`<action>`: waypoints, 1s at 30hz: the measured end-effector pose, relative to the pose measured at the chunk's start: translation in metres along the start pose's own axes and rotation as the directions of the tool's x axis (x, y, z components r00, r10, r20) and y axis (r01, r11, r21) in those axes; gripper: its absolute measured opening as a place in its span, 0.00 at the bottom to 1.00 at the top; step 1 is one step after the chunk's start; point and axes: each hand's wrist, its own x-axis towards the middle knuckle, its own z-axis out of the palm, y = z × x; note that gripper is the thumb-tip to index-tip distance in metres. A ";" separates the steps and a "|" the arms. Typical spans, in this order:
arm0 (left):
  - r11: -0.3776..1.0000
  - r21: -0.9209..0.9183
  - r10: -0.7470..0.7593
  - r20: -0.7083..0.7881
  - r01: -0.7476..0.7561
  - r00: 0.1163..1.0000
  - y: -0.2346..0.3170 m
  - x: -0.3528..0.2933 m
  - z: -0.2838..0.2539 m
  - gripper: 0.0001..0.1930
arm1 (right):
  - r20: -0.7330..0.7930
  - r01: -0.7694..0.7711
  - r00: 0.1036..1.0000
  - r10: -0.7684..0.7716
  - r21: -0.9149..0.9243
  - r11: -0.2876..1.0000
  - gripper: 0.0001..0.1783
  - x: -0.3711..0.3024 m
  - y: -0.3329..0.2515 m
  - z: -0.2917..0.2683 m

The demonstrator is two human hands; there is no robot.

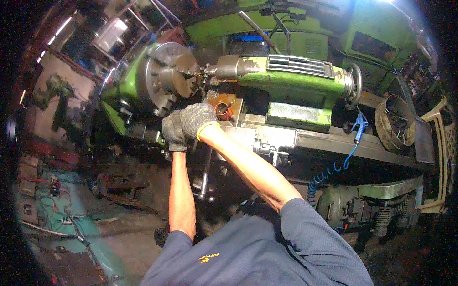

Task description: The person operates a green industrial lathe to machine a cylindrical metal workpiece. They adjust the tool post and cross-slide, apply cutting fluid with a brush, and use a caliper to measure the workpiece diameter while the machine is running. The person also uses a compressed air nozzle to clear metal shavings from the work area.

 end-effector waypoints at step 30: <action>0.983 -0.177 -0.048 -0.010 0.046 0.999 -0.046 -0.011 0.014 0.18 | -0.043 -0.014 0.999 0.017 0.070 0.997 0.14 -0.007 -0.003 -0.005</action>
